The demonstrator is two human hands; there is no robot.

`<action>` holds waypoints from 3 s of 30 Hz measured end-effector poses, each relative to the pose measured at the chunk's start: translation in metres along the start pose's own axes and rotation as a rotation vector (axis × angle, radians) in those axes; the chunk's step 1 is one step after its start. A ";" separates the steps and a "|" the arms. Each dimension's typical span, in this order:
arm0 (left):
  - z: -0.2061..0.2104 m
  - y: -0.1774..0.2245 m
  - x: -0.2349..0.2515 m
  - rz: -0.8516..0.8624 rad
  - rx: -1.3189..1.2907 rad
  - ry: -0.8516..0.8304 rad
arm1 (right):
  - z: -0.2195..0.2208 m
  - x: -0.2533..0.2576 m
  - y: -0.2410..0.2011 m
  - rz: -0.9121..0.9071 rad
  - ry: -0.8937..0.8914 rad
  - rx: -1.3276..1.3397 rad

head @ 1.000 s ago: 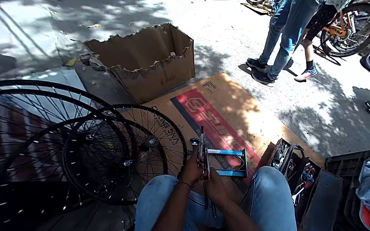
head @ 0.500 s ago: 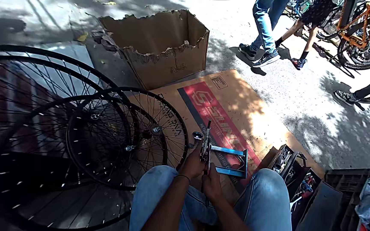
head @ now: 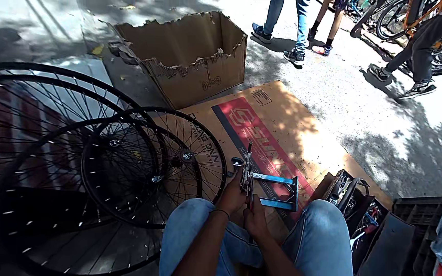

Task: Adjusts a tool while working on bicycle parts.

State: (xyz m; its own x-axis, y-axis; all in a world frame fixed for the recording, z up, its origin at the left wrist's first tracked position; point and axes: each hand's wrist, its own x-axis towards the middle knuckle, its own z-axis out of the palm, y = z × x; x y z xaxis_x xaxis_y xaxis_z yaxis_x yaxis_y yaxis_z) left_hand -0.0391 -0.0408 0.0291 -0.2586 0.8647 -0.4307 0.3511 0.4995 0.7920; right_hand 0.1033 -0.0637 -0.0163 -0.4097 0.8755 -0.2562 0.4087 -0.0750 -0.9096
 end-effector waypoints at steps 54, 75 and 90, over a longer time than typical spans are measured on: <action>0.000 0.000 0.001 0.032 0.025 0.004 | -0.008 0.010 -0.036 0.170 -0.009 -0.241; 0.004 -0.001 -0.001 0.044 0.075 0.015 | -0.024 0.004 -0.043 0.210 -0.164 -0.061; 0.000 -0.006 0.005 0.068 0.011 -0.021 | -0.035 0.015 -0.070 0.329 -0.197 -0.187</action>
State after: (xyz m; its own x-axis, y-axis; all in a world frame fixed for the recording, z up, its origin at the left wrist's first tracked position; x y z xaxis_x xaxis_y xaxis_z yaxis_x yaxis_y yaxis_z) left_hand -0.0422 -0.0392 0.0221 -0.2150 0.8976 -0.3847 0.3775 0.4397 0.8150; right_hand 0.0968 -0.0286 0.0550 -0.3734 0.7103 -0.5967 0.6769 -0.2312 -0.6988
